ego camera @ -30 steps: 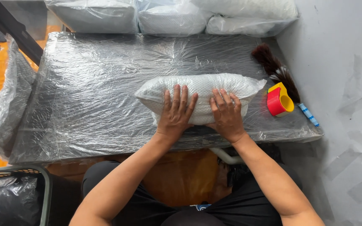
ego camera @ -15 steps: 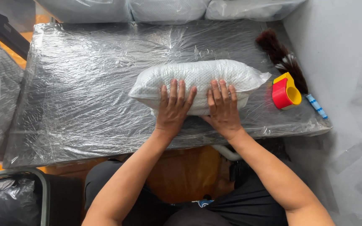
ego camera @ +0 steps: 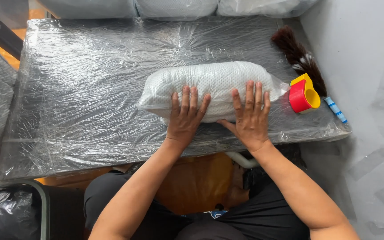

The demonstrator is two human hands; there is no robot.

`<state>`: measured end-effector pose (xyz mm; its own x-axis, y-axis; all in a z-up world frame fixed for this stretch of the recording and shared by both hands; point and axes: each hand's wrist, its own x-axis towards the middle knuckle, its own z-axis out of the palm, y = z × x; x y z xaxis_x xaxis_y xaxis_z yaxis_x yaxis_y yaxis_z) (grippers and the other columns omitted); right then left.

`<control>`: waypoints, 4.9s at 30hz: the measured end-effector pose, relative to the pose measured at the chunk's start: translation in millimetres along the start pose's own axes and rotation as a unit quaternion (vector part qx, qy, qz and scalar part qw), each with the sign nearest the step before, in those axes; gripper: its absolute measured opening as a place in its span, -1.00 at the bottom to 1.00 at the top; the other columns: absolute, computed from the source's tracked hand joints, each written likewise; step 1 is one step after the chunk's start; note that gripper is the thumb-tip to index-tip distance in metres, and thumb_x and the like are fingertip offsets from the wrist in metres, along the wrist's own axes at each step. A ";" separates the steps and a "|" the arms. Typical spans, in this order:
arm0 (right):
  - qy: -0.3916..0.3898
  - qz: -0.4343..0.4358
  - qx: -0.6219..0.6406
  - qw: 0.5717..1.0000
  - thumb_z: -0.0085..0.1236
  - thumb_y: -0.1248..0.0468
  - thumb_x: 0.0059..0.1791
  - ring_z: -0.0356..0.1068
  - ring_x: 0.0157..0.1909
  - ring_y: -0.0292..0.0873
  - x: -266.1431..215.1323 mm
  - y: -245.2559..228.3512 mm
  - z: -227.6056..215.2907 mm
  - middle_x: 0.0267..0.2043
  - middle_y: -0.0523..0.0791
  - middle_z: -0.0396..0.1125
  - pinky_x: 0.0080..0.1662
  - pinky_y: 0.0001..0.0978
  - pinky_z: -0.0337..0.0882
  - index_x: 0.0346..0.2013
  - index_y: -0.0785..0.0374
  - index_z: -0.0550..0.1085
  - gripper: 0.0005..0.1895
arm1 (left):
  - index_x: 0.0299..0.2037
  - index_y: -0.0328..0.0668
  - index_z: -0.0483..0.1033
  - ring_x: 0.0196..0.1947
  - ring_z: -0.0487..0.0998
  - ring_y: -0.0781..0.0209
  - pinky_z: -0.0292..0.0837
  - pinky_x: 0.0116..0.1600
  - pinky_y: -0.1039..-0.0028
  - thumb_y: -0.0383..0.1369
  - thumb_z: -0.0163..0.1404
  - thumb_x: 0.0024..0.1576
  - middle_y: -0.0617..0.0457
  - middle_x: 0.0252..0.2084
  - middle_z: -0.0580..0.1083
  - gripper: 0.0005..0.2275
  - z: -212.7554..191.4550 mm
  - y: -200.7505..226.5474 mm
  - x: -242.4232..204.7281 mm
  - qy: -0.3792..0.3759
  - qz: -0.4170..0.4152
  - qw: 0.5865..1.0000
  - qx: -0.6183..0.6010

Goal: Wrapping a pillow in plastic wrap, rolling it tightly, and securing the roll with adhesive tape.

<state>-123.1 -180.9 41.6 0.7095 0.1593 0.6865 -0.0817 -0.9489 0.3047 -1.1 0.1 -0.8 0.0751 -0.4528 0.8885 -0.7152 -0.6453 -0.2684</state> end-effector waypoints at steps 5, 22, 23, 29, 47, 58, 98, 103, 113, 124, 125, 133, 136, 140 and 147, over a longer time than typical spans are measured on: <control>0.021 0.018 -0.017 0.999 0.59 -0.17 -0.33 0.02 0.46 0.44 -14.2 -11.0 4.0 0.47 0.37 -0.03 0.29 0.35 0.12 0.53 0.31 0.02 0.37 | 0.42 -0.08 0.25 0.30 0.36 -0.39 0.30 0.28 -0.21 -0.47 -0.17 0.30 -0.39 0.27 0.34 -0.56 -2.9 5.0 -8.9 -0.005 0.006 1.000 -0.001; 0.027 0.057 0.008 0.998 0.61 -0.05 -0.34 0.04 0.43 0.42 -8.0 -26.4 -11.7 0.46 0.32 -0.01 0.25 0.31 0.16 0.50 0.27 0.11 0.28 | 0.49 0.11 0.11 0.33 0.33 -0.38 0.30 0.26 -0.22 -0.44 -0.17 0.32 -0.36 0.28 0.32 -0.50 -5.7 0.7 -9.8 -0.002 0.003 1.000 -0.017; 0.021 0.050 0.014 0.998 0.60 -0.08 -0.33 0.03 0.44 0.41 -5.4 -25.5 -14.2 0.47 0.32 -0.03 0.28 0.30 0.13 0.51 0.28 0.09 0.29 | 0.48 0.12 0.16 0.32 0.33 -0.37 0.30 0.26 -0.22 -0.43 -0.16 0.32 -0.36 0.28 0.32 -0.51 -5.3 0.1 -10.9 -0.006 0.002 1.000 -0.013; 0.025 0.064 0.094 0.993 0.34 -0.25 -0.12 0.24 0.29 0.20 9.8 0.0 -38.8 0.30 0.14 0.22 0.29 0.26 0.04 0.32 0.35 0.29 -0.03 | 0.44 0.11 0.25 0.31 0.33 -0.40 0.32 0.22 -0.21 -0.42 -0.14 0.32 -0.38 0.27 0.32 -0.55 -11.4 1.1 -9.4 -0.014 0.015 1.000 -0.018; -0.309 0.408 0.021 0.859 0.08 -0.17 0.09 0.39 0.16 0.27 -128.0 217.2 87.5 0.04 0.24 0.43 0.20 0.26 0.05 0.18 0.39 0.35 -0.32 | 0.43 0.09 0.28 0.31 0.34 -0.40 0.30 0.25 -0.20 -0.46 -0.15 0.30 -0.39 0.26 0.33 -0.54 -14.6 2.8 -5.7 -0.016 0.011 1.000 -0.009; -0.119 0.637 0.256 0.718 0.29 -0.18 -0.07 0.35 -0.38 -0.22 -72.5 276.8 31.1 -0.44 -0.18 0.32 -0.40 -0.30 0.29 -0.22 -0.03 0.60 -0.64 | 0.46 0.10 0.21 0.33 0.32 -0.37 0.27 0.29 -0.18 -0.45 -0.18 0.32 -0.37 0.27 0.31 -0.53 -15.7 5.1 -9.9 -0.031 -0.004 1.000 -0.003; -0.165 0.551 0.553 0.603 0.11 0.19 0.00 0.51 -0.36 -0.29 197.5 45.2 -95.9 -0.27 -0.08 0.49 -0.30 -0.58 0.61 -0.11 0.35 0.53 -0.71 | 0.51 0.01 -0.02 0.40 0.18 -0.27 0.12 0.48 -0.08 -0.50 0.14 0.16 -0.29 0.39 0.15 -0.26 -18.8 6.3 -6.9 -0.155 -0.012 0.987 -0.039; -0.168 0.551 0.532 0.621 0.10 0.17 0.00 0.55 -0.27 -0.25 191.8 32.9 -98.4 -0.22 -0.06 0.51 -0.23 -0.52 0.62 -0.11 0.33 0.54 -0.70 | 0.52 0.02 -0.04 0.40 0.19 -0.24 0.11 0.48 -0.06 -0.45 0.14 0.19 -0.28 0.39 0.16 -0.27 -18.5 6.1 -6.2 -0.155 -0.009 0.988 -0.026; -0.200 0.541 0.502 0.644 0.06 0.16 0.04 0.52 -0.29 -0.22 176.6 10.4 -97.3 -0.24 -0.01 0.49 -0.30 -0.57 0.55 -0.11 0.40 0.53 -0.67 | 0.52 -0.01 -0.03 0.40 0.18 -0.26 0.08 0.48 -0.08 -0.44 0.09 0.23 -0.30 0.39 0.16 -0.32 -18.7 6.2 -5.4 -0.158 -0.009 0.987 -0.034; -0.221 0.520 0.528 0.634 -0.07 0.23 0.10 0.55 -0.39 -0.20 173.7 -16.6 -109.8 -0.35 -0.02 0.51 -0.31 -0.53 0.61 -0.01 0.46 0.50 -0.65 | 0.50 -0.23 0.02 0.44 0.13 -0.31 0.01 0.49 -0.07 -0.40 0.09 0.21 -0.33 0.44 0.17 -0.34 -24.4 2.3 -0.8 -0.185 -0.002 0.982 -0.035; -0.210 0.518 0.530 0.638 -0.04 0.22 0.10 0.55 -0.37 -0.21 169.4 -15.0 -106.0 -0.32 -0.01 0.51 -0.31 -0.55 0.59 -0.02 0.45 0.49 -0.66 | 0.48 -0.31 0.06 0.44 0.15 -0.31 0.03 0.49 -0.07 -0.42 0.05 0.23 -0.36 0.43 0.17 -0.39 -25.2 1.6 0.2 -0.183 -0.006 0.982 -0.044; -0.137 0.510 0.518 0.673 0.18 0.04 0.08 0.61 -0.24 -0.06 126.6 -7.9 -65.1 -0.25 -0.03 0.47 -0.22 -0.10 0.62 -0.07 0.35 0.47 -0.61 | 0.40 -0.41 0.18 0.36 0.28 -0.38 0.19 0.40 -0.15 -0.52 -0.28 0.32 -0.43 0.31 0.31 -0.59 -2.2 4.8 7.0 -0.047 -0.037 0.998 0.011; -0.124 0.484 0.504 0.704 0.17 0.04 0.09 0.57 -0.27 -0.17 114.7 -29.8 -79.9 -0.29 -0.07 0.46 -0.26 -0.27 0.60 -0.11 0.32 0.49 -0.64 | 0.40 -0.45 0.19 0.38 0.24 -0.39 0.15 0.41 -0.15 -0.53 -0.27 0.31 -0.44 0.33 0.30 -0.59 12.3 1.7 6.9 -0.072 -0.048 0.996 0.017; -0.095 0.492 0.548 0.670 0.20 0.12 0.08 0.55 -0.37 -0.16 92.1 -59.4 -108.2 -0.37 -0.02 0.47 -0.36 -0.31 0.59 -0.17 0.32 0.47 -0.71 | 0.36 -0.53 0.23 0.37 0.22 -0.43 0.07 0.42 -0.18 -0.54 -0.24 0.28 -0.46 0.32 0.28 -0.59 23.2 0.3 13.8 -0.077 -0.085 0.993 -0.039; 0.000 0.532 0.631 0.565 0.13 0.16 0.10 0.56 -0.47 -0.01 100.3 -11.6 -126.7 -0.44 0.09 0.45 -0.37 -0.23 0.64 -0.28 0.26 0.43 -0.78 | 0.37 -0.56 0.19 0.35 0.22 -0.49 0.09 0.40 -0.21 -0.58 -0.25 0.29 -0.51 0.31 0.27 -0.59 4.9 2.0 18.3 -0.094 -0.055 0.994 -0.030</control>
<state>-139.7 -119.4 190.6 0.7291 -0.6833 0.0386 0.1015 0.0521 -0.9935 2.3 -12.5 13.1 0.2788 -0.4920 0.8247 -0.7350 -0.6620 -0.1465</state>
